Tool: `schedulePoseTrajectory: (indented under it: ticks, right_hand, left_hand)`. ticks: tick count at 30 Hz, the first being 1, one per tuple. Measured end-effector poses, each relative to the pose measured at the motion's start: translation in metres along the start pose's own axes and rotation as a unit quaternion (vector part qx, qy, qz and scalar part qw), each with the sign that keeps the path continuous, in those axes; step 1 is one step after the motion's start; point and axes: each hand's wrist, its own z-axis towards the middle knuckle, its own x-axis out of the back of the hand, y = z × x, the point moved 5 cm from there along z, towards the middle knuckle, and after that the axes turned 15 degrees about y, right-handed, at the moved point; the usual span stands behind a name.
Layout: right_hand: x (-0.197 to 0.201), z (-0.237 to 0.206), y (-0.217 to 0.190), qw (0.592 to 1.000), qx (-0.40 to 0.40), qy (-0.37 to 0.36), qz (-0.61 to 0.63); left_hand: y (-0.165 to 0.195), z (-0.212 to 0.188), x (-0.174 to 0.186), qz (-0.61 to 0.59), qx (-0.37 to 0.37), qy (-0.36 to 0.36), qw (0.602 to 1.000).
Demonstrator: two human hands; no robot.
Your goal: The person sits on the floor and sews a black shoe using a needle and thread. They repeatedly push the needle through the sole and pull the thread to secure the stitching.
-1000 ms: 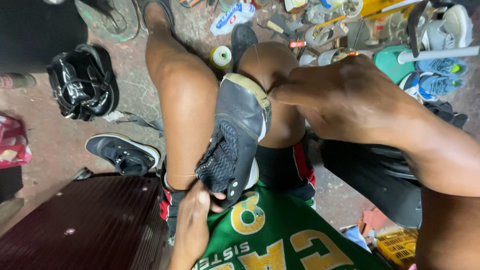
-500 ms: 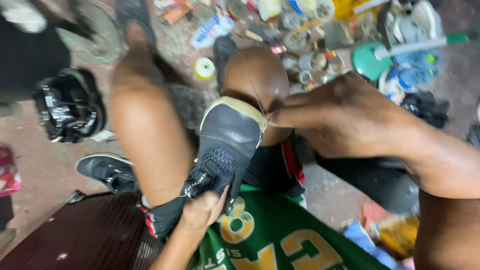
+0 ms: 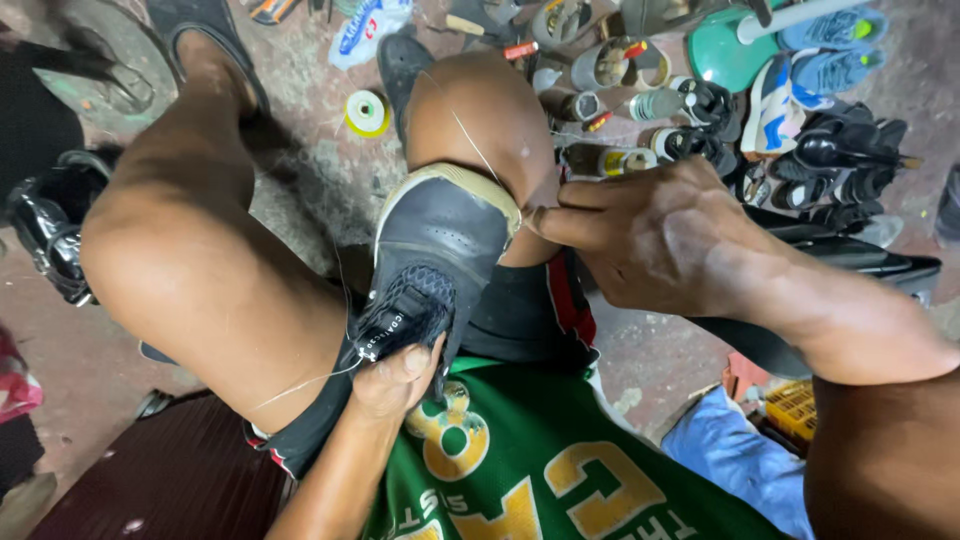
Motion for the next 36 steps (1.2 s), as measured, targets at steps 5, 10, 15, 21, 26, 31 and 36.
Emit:
schedulePoseTrajectory:
  ticks: [5,10,15,21,26,31,36]
  right_hand:
    - [0.004,-0.004,0.002,1.000,0.016,0.007,0.004]
    - [-0.002,-0.006,0.001,1.000,-0.007,0.012,0.023]
    - [-0.014,-0.005,0.002,0.999,-0.011,0.009,0.042]
    - [-0.031,0.003,0.005,0.997,-0.044,0.008,0.060]
    - [-0.036,0.003,0.010,0.996,-0.053,-0.005,0.070]
    - [-0.024,0.014,0.003,0.991,-0.038,0.056,0.115]
    - [0.012,0.016,-0.045,0.986,-0.036,0.158,-0.046]
  left_hand:
    - [-0.004,-0.009,0.004,0.148,0.022,0.038,0.988]
    - [-0.006,-0.024,0.024,0.340,0.066,0.085,0.934]
    - [-0.004,-0.026,0.021,0.358,0.033,0.074,0.930]
    - [-0.002,-0.025,0.012,0.398,0.096,0.110,0.906]
    - [0.030,-0.017,-0.025,0.248,-0.027,0.052,0.967]
    - [0.054,-0.020,-0.020,0.124,0.029,0.145,0.981]
    - [0.065,-0.063,0.013,0.178,0.018,0.188,0.966]
